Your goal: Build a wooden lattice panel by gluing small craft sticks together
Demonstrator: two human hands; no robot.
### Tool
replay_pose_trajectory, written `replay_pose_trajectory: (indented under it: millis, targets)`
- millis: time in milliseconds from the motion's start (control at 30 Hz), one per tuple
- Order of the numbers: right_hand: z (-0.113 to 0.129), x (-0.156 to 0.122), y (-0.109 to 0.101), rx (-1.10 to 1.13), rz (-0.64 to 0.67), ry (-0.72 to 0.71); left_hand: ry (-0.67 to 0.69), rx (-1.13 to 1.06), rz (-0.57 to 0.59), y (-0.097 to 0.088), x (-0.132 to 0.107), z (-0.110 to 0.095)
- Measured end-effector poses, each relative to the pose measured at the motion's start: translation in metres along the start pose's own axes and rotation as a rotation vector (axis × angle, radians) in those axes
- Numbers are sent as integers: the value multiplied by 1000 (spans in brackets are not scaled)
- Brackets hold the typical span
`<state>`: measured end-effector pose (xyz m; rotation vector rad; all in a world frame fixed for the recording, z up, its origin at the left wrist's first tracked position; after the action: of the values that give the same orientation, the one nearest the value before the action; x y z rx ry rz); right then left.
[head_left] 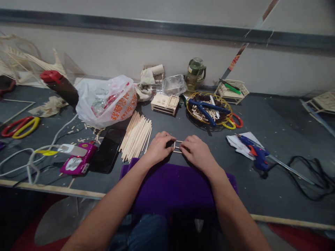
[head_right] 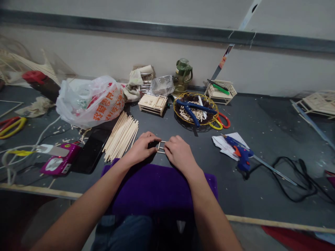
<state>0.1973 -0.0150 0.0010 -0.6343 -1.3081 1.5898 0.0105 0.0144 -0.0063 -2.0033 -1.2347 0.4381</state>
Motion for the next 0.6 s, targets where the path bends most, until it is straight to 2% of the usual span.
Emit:
replay_pose_trajectory:
  millis: [600]
  targets:
    - [3,1,1,-60,-21,-37,14,12,-6,1,0,1]
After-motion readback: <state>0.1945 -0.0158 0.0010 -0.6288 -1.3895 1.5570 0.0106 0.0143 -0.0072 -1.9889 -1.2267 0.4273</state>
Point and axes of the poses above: each hand's wrist, its own x-axis towards the middle knuckle, its own y-axis out of the palm, z = x × y, the point moved 1 cm from there along x, towards the middle knuckle
